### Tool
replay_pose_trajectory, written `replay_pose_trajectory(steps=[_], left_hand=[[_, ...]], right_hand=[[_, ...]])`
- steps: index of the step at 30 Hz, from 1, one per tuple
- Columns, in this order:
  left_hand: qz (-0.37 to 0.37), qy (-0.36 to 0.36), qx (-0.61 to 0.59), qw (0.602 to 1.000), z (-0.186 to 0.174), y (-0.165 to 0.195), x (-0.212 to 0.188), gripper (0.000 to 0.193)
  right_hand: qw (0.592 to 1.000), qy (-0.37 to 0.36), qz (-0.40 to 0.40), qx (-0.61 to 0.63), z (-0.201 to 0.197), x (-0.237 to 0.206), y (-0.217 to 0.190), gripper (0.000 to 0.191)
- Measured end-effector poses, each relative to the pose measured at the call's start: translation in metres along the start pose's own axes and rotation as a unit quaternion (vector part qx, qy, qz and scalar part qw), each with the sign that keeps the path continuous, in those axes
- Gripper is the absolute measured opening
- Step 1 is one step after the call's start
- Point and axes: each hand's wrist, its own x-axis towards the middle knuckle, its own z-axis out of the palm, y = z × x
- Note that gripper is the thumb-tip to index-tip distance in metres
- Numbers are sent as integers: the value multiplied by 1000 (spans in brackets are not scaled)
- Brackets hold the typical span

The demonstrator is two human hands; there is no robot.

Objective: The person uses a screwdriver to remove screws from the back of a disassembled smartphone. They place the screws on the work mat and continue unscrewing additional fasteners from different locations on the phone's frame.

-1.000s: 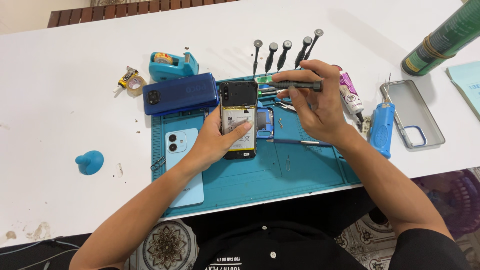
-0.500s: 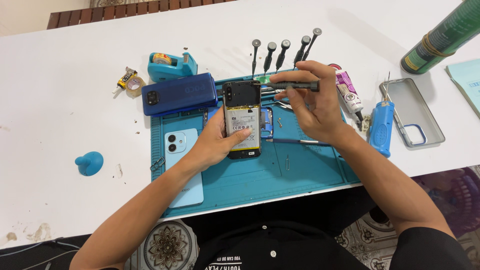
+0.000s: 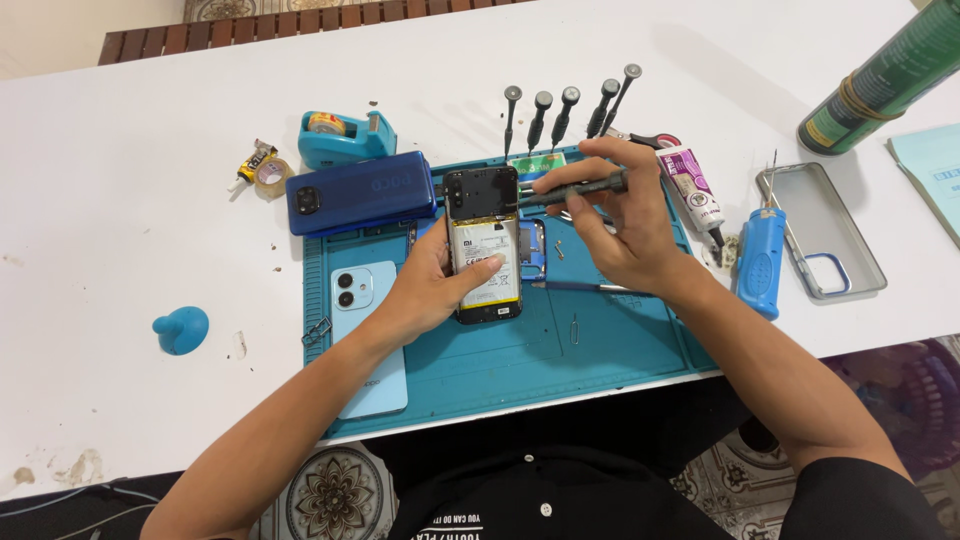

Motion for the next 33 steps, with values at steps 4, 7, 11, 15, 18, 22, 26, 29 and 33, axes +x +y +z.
replay_pose_trajectory(steps=[4,7,11,15,18,22,26,29,33], left_hand=[[-12,3,-1,1000,0,2,0,47],[-6,-1,-9,1000,0,4,1,48],[0,-3,12,1000,0,4,1,47],[6,-6,1,1000,0,3,1,46],[6,-5,-3,1000,-1,2,0,46],[10,-4,4,1000,-1,0,0,46],[30,-1,14,999,-3,-4,0,45],[48,5,21,999,-4,-8,1,42],[48,19,31,998,-6,-7,1,34]], right_hand=[[1000,6,10,-8,-1,0,3,49],[1000,6,17,-11,-1,-1,4,49],[1000,9,13,-8,-1,-2,6,49],[1000,23,8,0,-1,-2,7,50],[1000,27,8,7,-1,-2,5,50],[1000,-5,-24,11,1,0,-1,51],[997,-57,-36,32,8,5,-7,48],[995,-93,-20,23,10,7,-12,42],[994,-103,7,32,10,5,-16,35]])
